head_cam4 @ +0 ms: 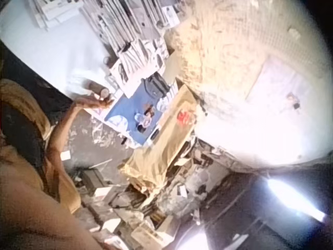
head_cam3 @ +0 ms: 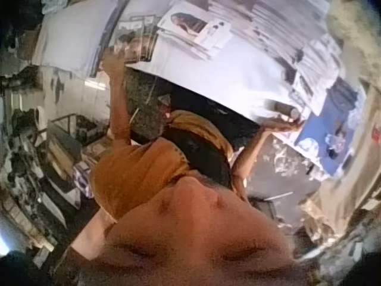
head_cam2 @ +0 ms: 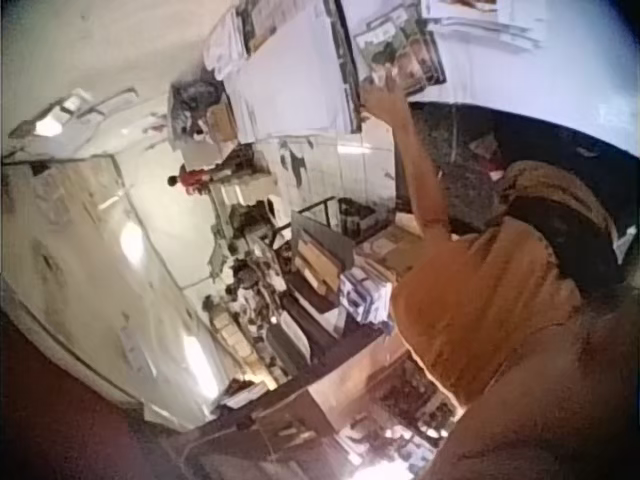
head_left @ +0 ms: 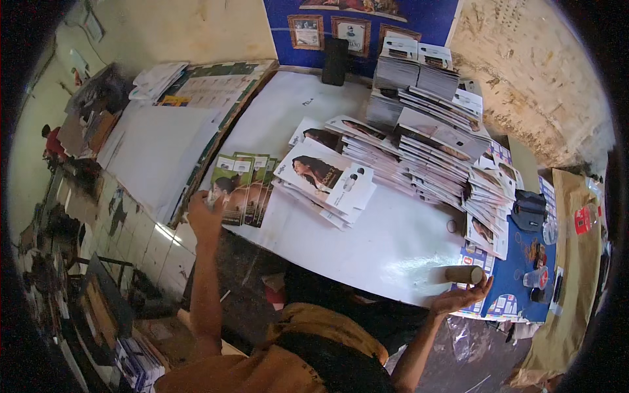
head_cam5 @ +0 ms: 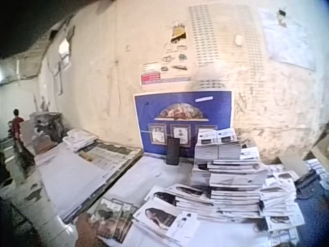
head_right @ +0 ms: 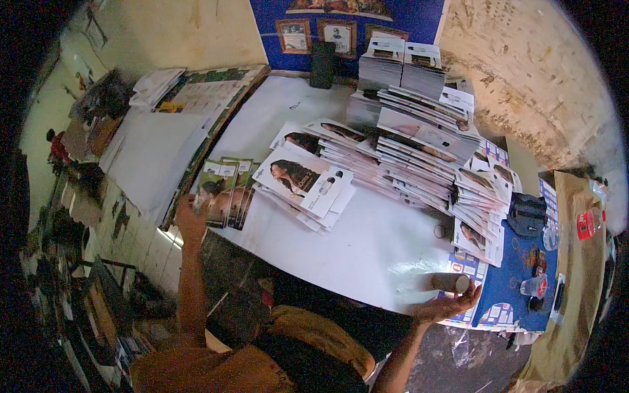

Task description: The person picks up paper leaflets one at a time from a stack, folds them, and applies a circular adhesive seal to the open edge. The person then places each sealed leaflet onto a separate pile on the table.

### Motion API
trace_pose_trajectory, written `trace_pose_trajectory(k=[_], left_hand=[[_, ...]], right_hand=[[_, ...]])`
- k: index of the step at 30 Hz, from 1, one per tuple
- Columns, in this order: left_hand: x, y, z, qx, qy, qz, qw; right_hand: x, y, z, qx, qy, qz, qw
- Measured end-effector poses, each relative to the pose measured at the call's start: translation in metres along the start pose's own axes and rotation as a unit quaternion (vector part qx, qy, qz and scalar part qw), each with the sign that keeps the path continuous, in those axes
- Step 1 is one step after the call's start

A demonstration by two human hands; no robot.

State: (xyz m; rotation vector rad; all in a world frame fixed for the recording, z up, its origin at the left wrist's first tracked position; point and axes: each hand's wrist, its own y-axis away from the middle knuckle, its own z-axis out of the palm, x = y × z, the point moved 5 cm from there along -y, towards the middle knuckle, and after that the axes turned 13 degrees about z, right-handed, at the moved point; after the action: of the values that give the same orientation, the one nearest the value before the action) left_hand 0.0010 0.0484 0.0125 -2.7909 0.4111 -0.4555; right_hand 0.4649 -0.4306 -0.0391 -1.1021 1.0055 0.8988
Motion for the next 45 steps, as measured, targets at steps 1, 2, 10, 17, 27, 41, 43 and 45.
trace_pose_trajectory(k=[1, 2, 10, 17, 27, 41, 43, 45], left_hand=[[-0.01, -0.002, -0.006, 0.057, 0.087, 0.024, 0.994], [-0.019, -0.002, -0.011, 0.114, 0.172, 0.048, 0.977], [0.057, 0.009, -0.093, 0.119, 0.421, 0.035, 0.899], [0.214, 0.071, -0.035, -0.227, 0.623, 0.166, 0.73], [0.363, 0.151, 0.021, -0.201, 0.632, 0.356, 0.659], [0.317, 0.172, 0.033, -0.324, 0.836, 0.124, 0.426], [0.314, 0.171, 0.04, -0.332, 0.864, 0.083, 0.369], [0.318, 0.176, 0.041, -0.336, 0.867, 0.07, 0.36]], right_hand=[[0.0, 0.001, 0.001, 0.012, -0.007, 0.016, 1.0], [0.0, 0.002, 0.003, 0.023, -0.014, 0.033, 0.999], [-0.02, -0.002, -0.034, 0.096, 0.001, -0.114, 0.989], [-0.107, 0.057, 0.0, -0.298, 0.147, 0.023, 0.943], [-0.093, 0.066, -0.015, -0.23, 0.119, 0.104, 0.96], [-0.134, 0.138, 0.081, -0.498, 0.153, 0.055, 0.852], [-0.137, 0.134, 0.092, -0.524, 0.131, 0.106, 0.835], [-0.136, 0.132, 0.094, -0.558, 0.151, 0.109, 0.808]])
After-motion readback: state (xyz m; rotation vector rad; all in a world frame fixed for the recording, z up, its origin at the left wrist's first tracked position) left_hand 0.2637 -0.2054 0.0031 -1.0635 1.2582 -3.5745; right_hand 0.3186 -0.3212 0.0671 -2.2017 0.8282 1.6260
